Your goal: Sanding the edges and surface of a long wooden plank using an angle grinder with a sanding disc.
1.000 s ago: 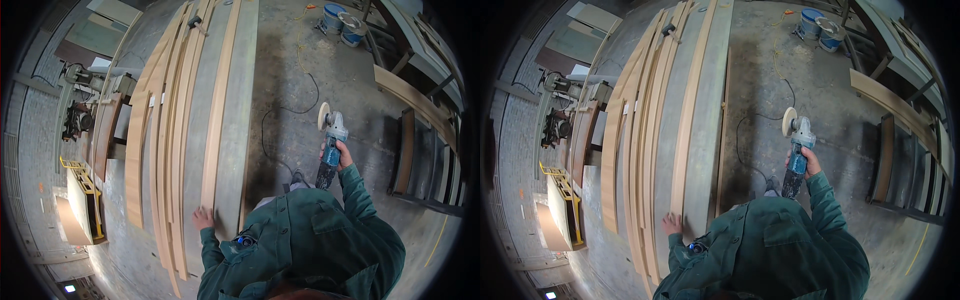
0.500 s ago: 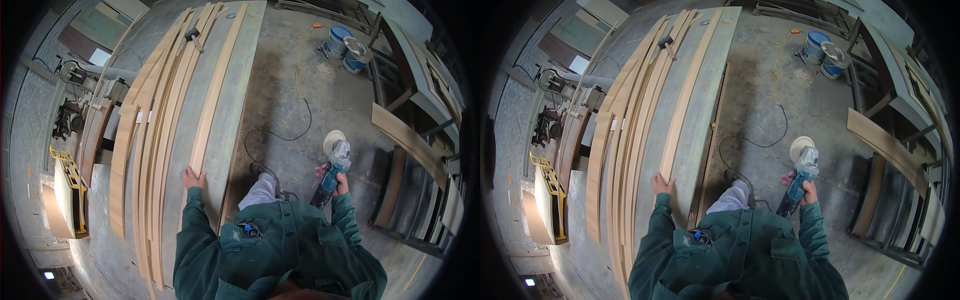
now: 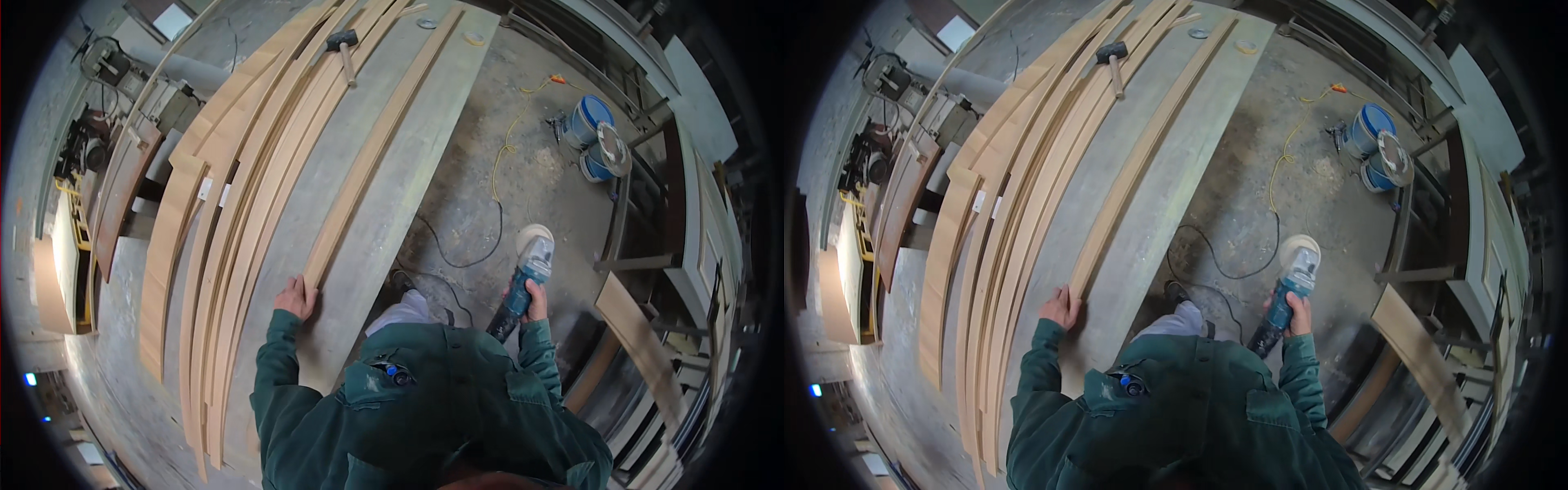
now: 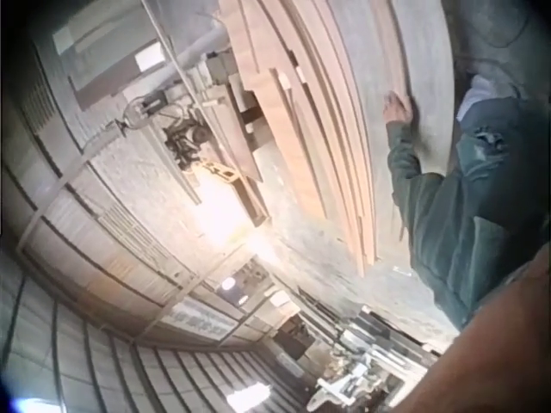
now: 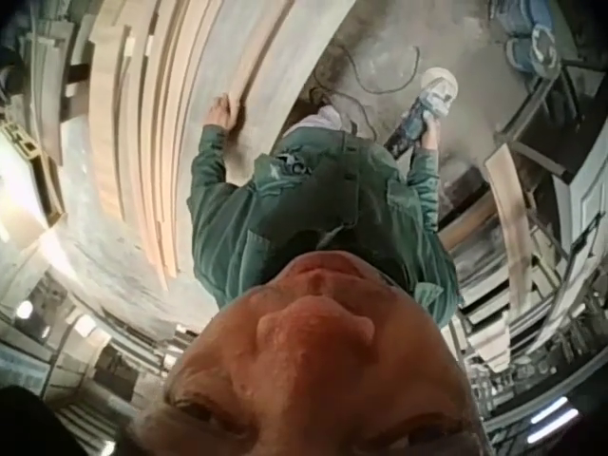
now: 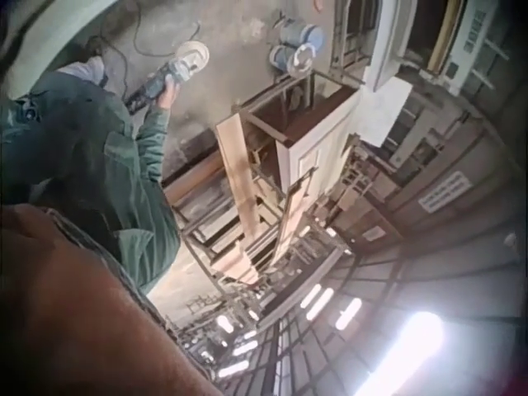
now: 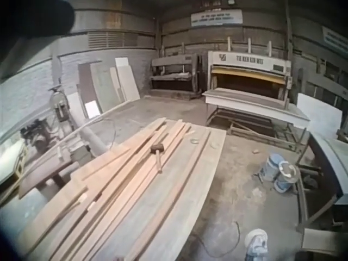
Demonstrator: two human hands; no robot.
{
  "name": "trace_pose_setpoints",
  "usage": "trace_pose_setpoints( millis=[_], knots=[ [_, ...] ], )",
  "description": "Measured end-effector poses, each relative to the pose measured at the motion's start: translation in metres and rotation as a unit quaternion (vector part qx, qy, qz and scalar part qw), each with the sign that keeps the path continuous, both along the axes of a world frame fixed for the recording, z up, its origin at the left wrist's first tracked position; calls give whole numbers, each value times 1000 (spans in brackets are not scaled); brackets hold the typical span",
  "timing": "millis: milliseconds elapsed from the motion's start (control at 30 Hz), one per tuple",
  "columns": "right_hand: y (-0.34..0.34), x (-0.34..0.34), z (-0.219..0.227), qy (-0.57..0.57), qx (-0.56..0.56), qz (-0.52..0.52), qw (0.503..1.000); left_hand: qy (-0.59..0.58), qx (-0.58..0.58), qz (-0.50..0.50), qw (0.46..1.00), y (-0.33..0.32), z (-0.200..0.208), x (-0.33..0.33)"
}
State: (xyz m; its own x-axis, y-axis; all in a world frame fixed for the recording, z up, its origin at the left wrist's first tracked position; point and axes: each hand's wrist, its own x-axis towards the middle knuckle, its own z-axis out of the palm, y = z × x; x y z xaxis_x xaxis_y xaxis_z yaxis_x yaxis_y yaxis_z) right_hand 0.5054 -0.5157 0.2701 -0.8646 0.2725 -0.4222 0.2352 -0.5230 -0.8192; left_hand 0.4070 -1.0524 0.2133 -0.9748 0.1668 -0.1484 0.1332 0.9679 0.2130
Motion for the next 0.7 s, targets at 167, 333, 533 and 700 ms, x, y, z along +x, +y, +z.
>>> trace_pose_setpoints(
  millis=[167,333,533,700],
  knots=[
    [-15,-101,23,31,60,82,994,-8,12,38,999,-4,2,5],
    [-6,-222,18,106,407,191,887,20,47,128,990,1,-5,5],
    [-25,-360,15,244,592,396,658,21,42,232,971,27,7,-17],
    [-36,-430,-24,294,613,531,506,36,68,244,967,68,-3,-71]
  ],
)
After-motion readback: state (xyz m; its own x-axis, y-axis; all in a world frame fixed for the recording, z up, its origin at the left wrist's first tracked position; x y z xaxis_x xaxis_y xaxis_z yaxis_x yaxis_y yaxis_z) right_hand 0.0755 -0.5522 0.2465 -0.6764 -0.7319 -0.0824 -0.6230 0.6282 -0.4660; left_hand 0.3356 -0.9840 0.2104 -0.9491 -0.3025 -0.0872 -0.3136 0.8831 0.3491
